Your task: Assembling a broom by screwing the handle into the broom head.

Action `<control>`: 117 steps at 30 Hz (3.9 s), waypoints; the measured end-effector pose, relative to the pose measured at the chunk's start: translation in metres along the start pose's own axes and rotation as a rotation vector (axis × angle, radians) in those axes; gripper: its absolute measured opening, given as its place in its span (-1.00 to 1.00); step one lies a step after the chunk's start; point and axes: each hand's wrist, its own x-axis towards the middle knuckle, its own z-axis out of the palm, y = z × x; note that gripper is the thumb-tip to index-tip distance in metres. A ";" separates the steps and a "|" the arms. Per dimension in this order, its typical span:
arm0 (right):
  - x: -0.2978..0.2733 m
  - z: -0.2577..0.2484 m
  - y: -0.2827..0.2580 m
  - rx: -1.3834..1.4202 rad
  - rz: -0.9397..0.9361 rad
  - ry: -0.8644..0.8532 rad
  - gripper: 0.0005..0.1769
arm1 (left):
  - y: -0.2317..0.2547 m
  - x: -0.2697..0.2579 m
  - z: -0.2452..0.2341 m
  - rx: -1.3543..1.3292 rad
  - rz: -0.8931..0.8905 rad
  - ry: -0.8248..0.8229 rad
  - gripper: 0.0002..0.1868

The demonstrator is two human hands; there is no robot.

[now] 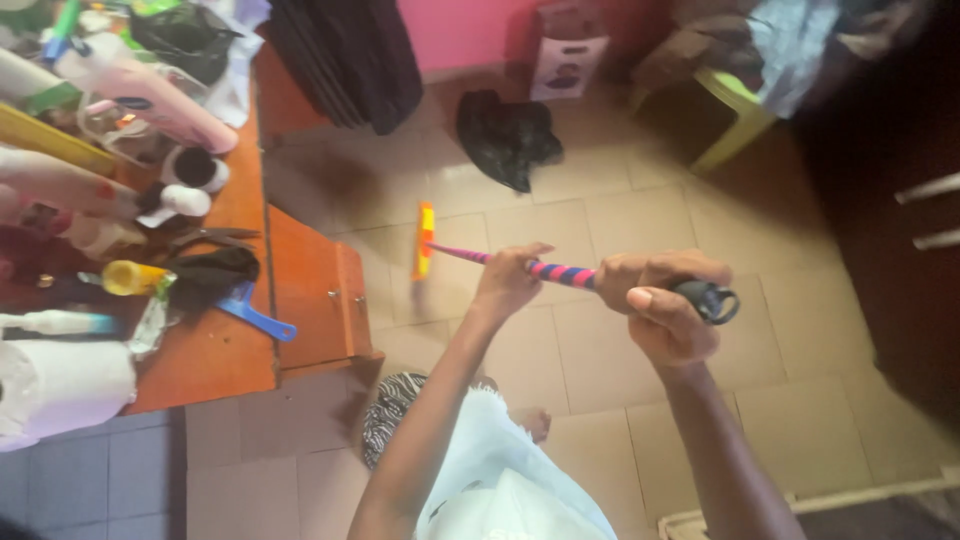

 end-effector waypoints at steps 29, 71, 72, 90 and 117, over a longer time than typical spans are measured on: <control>0.305 0.027 0.324 -0.294 0.548 -0.158 -0.90 | -0.311 0.219 -0.192 0.185 -0.334 0.187 -0.81; 0.249 0.018 0.174 -0.702 0.145 0.272 -0.77 | -0.048 0.239 -0.147 0.011 -0.235 -0.353 -0.78; 0.251 0.026 0.170 -0.702 0.141 0.268 -0.77 | -0.051 0.237 -0.155 0.012 -0.234 -0.348 -0.78; 0.213 0.075 0.269 -0.432 0.018 0.319 -0.90 | -0.211 0.179 -0.192 0.178 -0.316 -0.163 -0.83; 0.165 0.086 0.243 -0.143 -0.173 0.154 -0.53 | -0.117 0.108 -0.210 -0.058 -0.037 0.054 -0.76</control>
